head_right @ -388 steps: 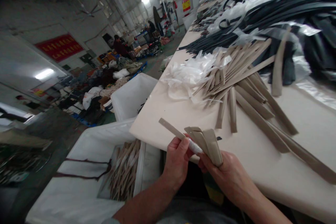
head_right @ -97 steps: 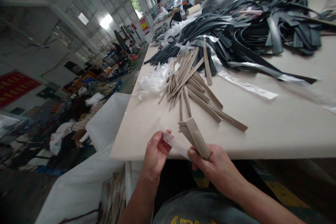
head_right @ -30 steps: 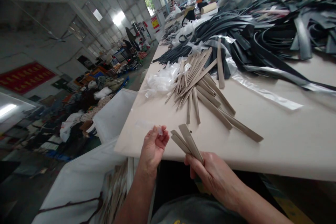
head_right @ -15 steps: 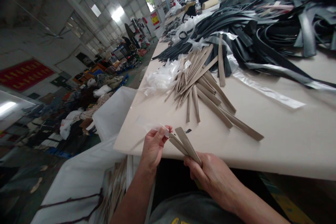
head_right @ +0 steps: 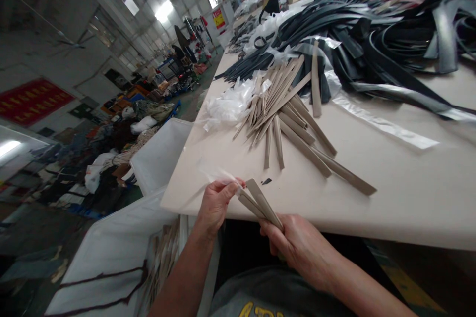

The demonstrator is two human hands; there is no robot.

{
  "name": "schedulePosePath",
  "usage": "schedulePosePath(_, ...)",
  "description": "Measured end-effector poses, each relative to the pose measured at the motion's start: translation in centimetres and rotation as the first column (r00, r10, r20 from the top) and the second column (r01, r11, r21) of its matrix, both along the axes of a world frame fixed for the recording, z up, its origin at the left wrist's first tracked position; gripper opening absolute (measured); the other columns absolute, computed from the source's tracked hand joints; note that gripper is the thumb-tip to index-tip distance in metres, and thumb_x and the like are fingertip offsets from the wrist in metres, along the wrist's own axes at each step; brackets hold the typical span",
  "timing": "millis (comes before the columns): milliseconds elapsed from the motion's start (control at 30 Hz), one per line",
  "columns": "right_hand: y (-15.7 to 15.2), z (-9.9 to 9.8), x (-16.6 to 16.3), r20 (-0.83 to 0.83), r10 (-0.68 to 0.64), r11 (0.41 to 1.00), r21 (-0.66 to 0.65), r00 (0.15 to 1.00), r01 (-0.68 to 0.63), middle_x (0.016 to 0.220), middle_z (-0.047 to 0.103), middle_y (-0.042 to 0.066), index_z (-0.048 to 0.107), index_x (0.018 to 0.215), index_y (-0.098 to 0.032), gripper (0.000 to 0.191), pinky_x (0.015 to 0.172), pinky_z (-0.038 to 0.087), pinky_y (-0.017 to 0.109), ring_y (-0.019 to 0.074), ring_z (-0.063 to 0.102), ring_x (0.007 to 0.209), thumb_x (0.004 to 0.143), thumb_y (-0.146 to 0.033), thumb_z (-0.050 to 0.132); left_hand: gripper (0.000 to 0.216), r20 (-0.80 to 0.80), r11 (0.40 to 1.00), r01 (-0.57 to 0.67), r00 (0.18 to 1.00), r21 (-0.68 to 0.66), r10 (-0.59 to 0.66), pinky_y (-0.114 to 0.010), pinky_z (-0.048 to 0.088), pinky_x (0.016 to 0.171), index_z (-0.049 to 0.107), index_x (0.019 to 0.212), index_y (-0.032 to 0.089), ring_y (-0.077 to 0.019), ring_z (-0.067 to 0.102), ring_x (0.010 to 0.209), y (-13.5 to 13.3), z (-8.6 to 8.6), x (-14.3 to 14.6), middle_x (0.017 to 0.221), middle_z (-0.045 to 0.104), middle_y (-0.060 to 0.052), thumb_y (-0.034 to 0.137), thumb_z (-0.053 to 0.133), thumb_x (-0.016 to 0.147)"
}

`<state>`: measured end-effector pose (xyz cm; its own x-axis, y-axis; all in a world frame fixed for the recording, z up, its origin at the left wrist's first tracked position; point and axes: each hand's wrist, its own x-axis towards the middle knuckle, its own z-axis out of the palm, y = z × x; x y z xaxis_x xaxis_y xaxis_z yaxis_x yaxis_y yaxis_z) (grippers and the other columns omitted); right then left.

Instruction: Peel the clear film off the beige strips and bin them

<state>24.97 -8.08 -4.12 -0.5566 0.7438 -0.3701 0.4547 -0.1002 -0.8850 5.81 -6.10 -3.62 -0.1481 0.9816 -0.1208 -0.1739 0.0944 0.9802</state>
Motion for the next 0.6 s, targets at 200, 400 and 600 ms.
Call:
schedulePosePath(200,0.2,-0.4,-0.1,-0.028,0.076,0.995,-0.058,0.997,-0.077,0.060,0.060,0.002,0.058,0.073,-0.017,0.049,0.045,0.041,0.022,0.0125,0.051,0.045,0.092,-0.055,0.032,0.020,-0.013,0.997,0.067,0.998,-0.049,-0.068,-0.027,0.046,0.081,0.074,0.072,0.014,-0.0157,0.064,0.077,-0.3,-0.3,-0.1,0.076,0.074,-0.006,0.033,0.080,0.067)
schedulePosePath(400,0.3,0.0,-0.4,-0.208,0.079,0.985,-0.135,0.975,-0.109,0.066,0.060,0.001,0.060,0.091,-0.017,0.047,0.045,0.041,0.021,0.0114,0.048,0.048,0.094,-0.054,0.032,0.026,0.369,0.956,0.221,0.919,-0.195,-0.138,-0.023,0.049,0.064,0.071,0.073,0.012,-0.0119,0.061,0.064,-0.7,-0.4,-0.3,0.073,0.070,-0.005,0.037,0.079,0.068)
schedulePosePath(600,-0.3,-1.0,0.2,-0.310,0.102,0.970,-0.180,0.945,-0.164,0.066,0.057,-0.002,0.061,0.095,-0.016,0.049,0.042,0.037,0.018,0.0077,0.043,0.047,0.089,-0.062,0.044,0.031,0.500,0.916,0.255,0.863,-0.308,-0.072,-0.022,0.048,0.055,0.067,0.071,0.013,-0.0103,0.058,0.053,-0.2,-1.7,0.4,0.063,0.066,-0.001,0.036,0.084,0.059)
